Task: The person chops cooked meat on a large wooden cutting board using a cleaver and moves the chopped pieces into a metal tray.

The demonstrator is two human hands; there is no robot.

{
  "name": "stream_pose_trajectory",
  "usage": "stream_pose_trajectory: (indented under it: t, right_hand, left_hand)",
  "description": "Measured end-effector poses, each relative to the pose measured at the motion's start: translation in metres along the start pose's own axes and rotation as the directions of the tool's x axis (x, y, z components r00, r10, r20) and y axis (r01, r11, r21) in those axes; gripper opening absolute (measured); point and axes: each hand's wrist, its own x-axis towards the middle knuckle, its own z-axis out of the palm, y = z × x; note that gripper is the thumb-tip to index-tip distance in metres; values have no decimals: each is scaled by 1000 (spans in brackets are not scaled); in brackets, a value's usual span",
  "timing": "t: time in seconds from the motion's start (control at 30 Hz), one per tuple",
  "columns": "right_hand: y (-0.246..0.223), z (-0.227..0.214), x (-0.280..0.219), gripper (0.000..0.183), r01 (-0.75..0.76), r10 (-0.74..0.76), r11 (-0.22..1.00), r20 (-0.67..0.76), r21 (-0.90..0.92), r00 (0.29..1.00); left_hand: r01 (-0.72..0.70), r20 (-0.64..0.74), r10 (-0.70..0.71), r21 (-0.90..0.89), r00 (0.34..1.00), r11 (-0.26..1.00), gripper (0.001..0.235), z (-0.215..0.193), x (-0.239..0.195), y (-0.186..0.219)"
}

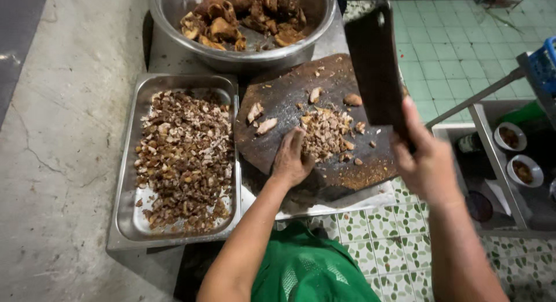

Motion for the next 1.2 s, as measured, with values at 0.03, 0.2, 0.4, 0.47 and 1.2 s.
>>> stream_pose_trajectory:
  t: [0.03,0.2,0.4,0.47,1.2]
  right_hand:
    - [-3,9,4,67,-63,62,998,25,25,998]
    - [23,58,26,68,50,-6,982,229,-185,973]
    - [51,26,31,66,-102,134,987,288,-125,948]
    - [42,31,29,71,29,-26,1000,262,-7,965]
    - [128,36,39,64,-113,-29,951,448,287,894]
  left_hand:
    - [13,14,-12,-75,1000,997,85,-1,5,4]
    - [10,-139,-5,34,990,999,71,1,-1,16]
    - [-21,-251,46,103,967,994,65,4,3,16]
    - [8,-249,21,115,968,993,65,6,1,18]
    - [168,-235,-86,356,968,919,69,53,-24,72]
